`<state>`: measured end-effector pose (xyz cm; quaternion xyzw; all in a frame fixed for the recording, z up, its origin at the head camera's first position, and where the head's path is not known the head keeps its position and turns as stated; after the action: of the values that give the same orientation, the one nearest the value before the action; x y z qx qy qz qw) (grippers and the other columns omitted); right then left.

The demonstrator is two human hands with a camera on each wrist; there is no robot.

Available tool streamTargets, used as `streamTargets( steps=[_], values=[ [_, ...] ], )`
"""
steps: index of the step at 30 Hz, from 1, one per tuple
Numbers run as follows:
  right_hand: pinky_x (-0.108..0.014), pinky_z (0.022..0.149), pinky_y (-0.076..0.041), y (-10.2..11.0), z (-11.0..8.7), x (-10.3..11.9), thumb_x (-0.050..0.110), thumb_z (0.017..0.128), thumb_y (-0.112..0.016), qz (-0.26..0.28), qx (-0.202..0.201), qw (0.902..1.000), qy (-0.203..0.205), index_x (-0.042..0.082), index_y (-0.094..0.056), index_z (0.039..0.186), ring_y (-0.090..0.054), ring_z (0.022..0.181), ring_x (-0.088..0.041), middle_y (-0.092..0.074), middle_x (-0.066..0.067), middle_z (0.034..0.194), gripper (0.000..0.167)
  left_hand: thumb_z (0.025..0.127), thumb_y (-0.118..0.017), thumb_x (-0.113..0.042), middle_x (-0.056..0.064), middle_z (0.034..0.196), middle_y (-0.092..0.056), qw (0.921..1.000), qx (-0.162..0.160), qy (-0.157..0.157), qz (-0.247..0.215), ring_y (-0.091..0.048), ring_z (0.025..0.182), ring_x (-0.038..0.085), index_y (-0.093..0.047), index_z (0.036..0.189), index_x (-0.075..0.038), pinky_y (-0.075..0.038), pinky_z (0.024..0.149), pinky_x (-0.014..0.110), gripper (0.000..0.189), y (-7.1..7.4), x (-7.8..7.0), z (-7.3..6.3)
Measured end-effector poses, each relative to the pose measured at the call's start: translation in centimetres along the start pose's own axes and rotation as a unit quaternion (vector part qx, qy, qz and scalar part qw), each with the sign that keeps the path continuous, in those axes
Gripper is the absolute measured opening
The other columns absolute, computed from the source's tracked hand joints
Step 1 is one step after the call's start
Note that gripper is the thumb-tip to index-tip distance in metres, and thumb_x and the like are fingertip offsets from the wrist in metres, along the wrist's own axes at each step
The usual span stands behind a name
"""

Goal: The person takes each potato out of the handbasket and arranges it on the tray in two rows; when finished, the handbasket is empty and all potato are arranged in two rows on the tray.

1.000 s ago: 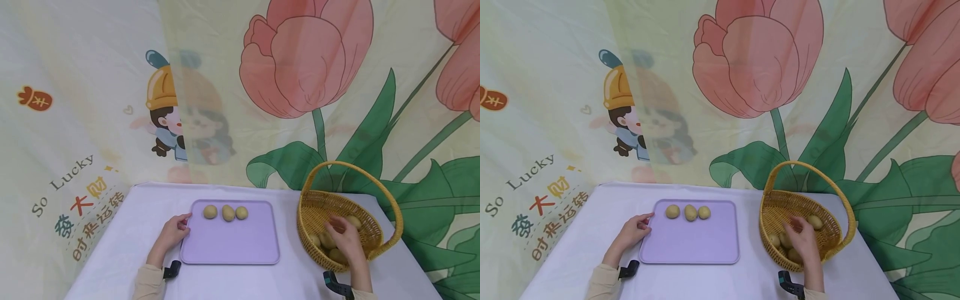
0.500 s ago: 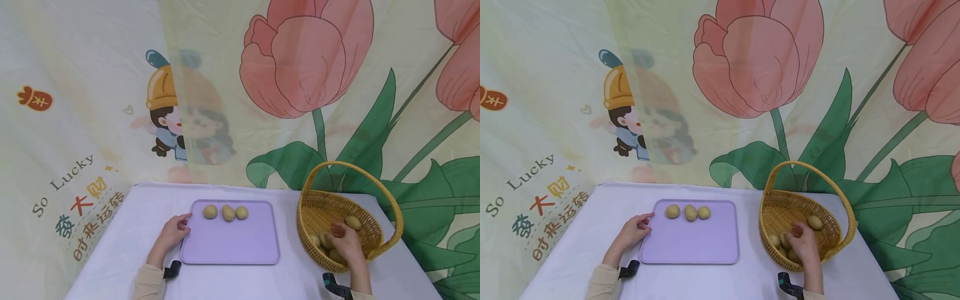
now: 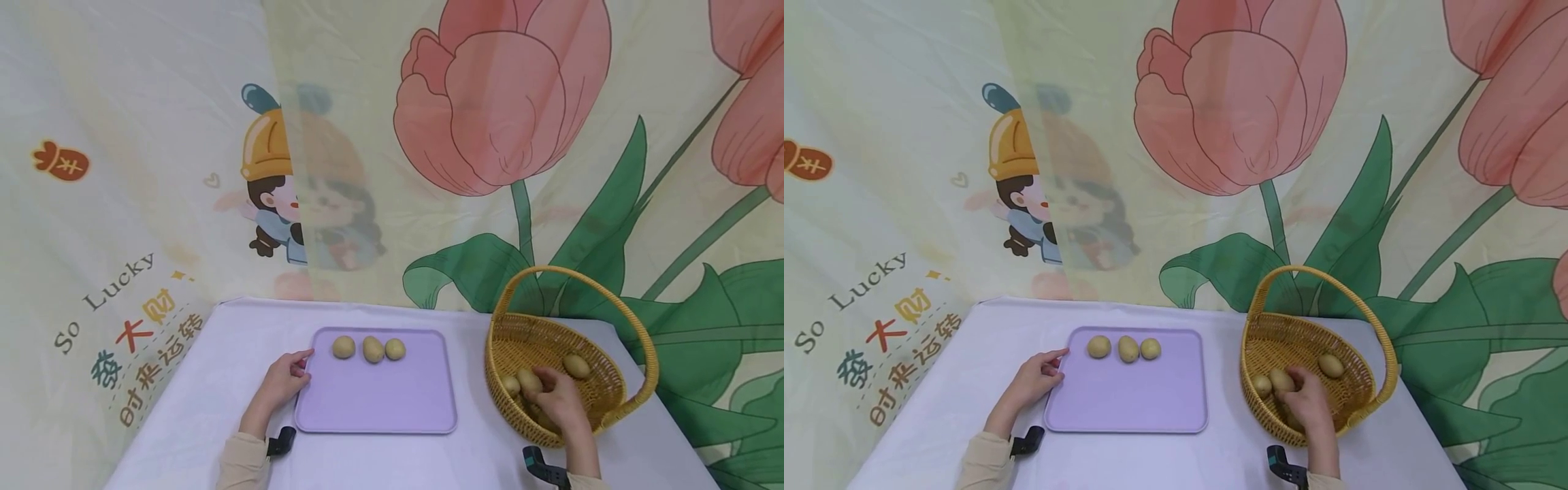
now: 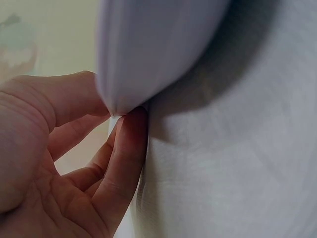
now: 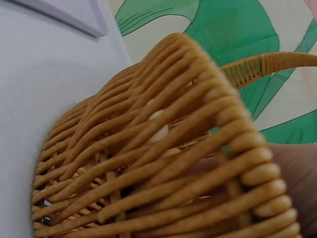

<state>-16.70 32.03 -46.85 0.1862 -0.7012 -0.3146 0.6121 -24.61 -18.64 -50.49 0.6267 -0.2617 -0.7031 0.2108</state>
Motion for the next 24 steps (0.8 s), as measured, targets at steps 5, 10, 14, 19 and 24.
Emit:
streamTargets(
  steps=[5,10,14,19,24],
  values=[
    [-0.053,0.089,-0.047,-0.02,0.1,0.0,-0.002,0.081,-0.07,-0.007,-0.008,0.9999,0.005,-0.018,-0.052,0.126,-0.056,0.11,-0.049,-0.055,-0.038,0.123,0.051,0.076,-0.07,0.007,0.01,0.092,-0.06,1.0,-0.001,0.001,0.0,-0.06,0.078,0.018,-0.063,0.125,0.006,-0.05,0.07,0.028,0.05,-0.04,-0.02,-0.02],
    [-0.051,0.087,-0.048,0.04,0.1,0.06,-0.002,0.081,-0.07,-0.009,-0.015,0.9998,0.005,-0.017,-0.052,0.126,-0.058,0.108,-0.049,-0.055,-0.038,0.122,0.05,0.075,-0.07,0.008,0.01,0.092,-0.06,1.0,0.0,0.0,0.0,-0.06,0.078,0.019,-0.063,0.125,0.007,-0.05,0.07,0.028,0.05,-0.01,-0.04,-0.02],
    [-0.053,0.088,-0.048,0.1,0.09,-0.05,-0.001,0.082,-0.07,0.002,-0.022,0.9997,0.0,-0.016,-0.051,0.127,-0.057,0.108,-0.05,-0.054,-0.038,0.122,0.051,0.075,-0.07,0.007,0.01,0.092,-0.059,1.0,0.001,0.0,0.0,-0.059,0.079,0.019,-0.063,0.125,0.007,-0.049,0.07,0.027,0.05,-0.02,-0.03,-0.04],
    [-0.054,0.089,-0.048,0.19,0.05,-0.42,0.0,0.084,-0.068,0.032,-0.036,0.9988,-0.013,-0.014,-0.05,0.131,-0.056,0.11,-0.05,-0.053,-0.037,0.124,0.052,0.075,-0.07,0.007,0.009,0.092,-0.06,1.0,-0.001,-0.003,0.0,-0.06,0.079,0.019,-0.063,0.124,0.007,-0.05,0.07,0.027,0.05,0.02,-0.09,-0.02],
    [-0.05,0.089,-0.05,0.49,-0.06,-0.47,0.002,0.085,-0.069,0.057,-0.052,0.9967,-0.025,-0.011,-0.05,0.133,-0.056,0.111,-0.049,-0.053,-0.036,0.125,0.053,0.075,-0.07,0.006,0.009,0.093,-0.06,1.0,0.001,-0.004,-0.002,-0.06,0.078,0.019,-0.063,0.125,0.007,-0.049,0.07,0.027,0.05,-0.06,-0.09,0.07]
  ],
)
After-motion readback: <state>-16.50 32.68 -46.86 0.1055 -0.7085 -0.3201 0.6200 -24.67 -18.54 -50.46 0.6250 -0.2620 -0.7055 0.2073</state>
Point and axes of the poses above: each hand's wrist, its own z-axis towards the middle knuckle, its own y-axis out of the back of the hand, x = y × z, the point moved 6 cm from there along z, towards the middle knuckle
